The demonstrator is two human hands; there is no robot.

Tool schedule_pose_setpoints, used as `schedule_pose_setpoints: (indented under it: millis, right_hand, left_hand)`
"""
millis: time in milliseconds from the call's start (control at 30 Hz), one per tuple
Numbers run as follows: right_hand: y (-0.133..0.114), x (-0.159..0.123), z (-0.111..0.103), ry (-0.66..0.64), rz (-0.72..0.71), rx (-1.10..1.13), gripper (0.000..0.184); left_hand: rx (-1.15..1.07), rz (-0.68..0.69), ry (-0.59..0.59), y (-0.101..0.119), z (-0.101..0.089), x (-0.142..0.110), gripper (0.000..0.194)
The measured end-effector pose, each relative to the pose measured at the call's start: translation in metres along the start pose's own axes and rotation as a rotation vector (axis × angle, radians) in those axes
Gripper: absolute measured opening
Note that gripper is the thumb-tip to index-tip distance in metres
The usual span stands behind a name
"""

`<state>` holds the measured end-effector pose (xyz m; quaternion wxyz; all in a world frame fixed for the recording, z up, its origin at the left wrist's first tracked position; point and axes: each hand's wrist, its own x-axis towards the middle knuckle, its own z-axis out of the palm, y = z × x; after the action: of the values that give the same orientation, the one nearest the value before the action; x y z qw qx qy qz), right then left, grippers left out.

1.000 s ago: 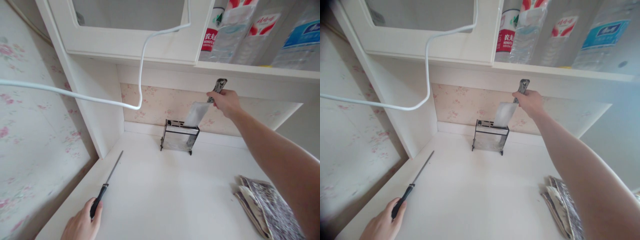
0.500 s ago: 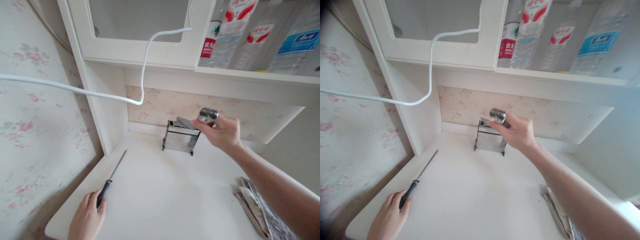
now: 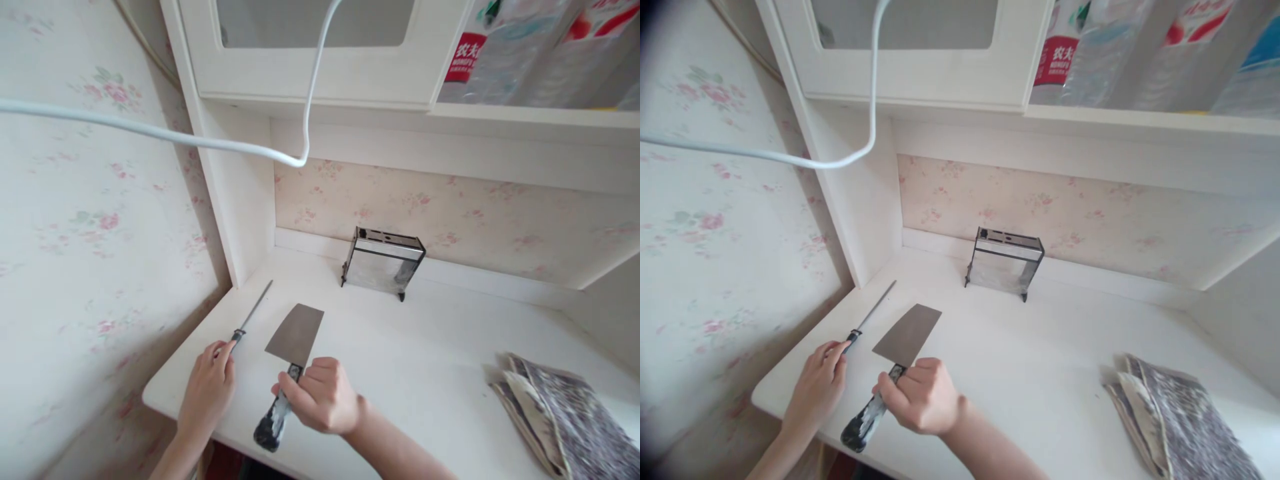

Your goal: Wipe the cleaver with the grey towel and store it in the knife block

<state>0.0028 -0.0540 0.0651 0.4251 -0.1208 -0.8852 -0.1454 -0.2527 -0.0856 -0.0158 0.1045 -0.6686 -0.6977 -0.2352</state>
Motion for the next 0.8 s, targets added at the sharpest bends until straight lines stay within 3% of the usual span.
schedule_pose_setpoints:
  millis: [200,600,800]
  right_hand:
    - [0.006,-0.016,0.033,-0.071,-0.025,-0.063,0.02]
    - [0.013,-0.02,0.063,-0.085,-0.016,-0.061,0.014]
    - [0.017,-0.021,0.074,-0.091,-0.032,-0.061,0.011]
  left_hand:
    - [-0.028,-0.037,0.026,-0.006,0.006,-0.003,0.034]
    - [-0.12,-0.142,-0.079,-0.016,0.012,-0.003,0.033]
    - [-0.162,-0.03,0.054,-0.025,0.022,-0.004,0.03]
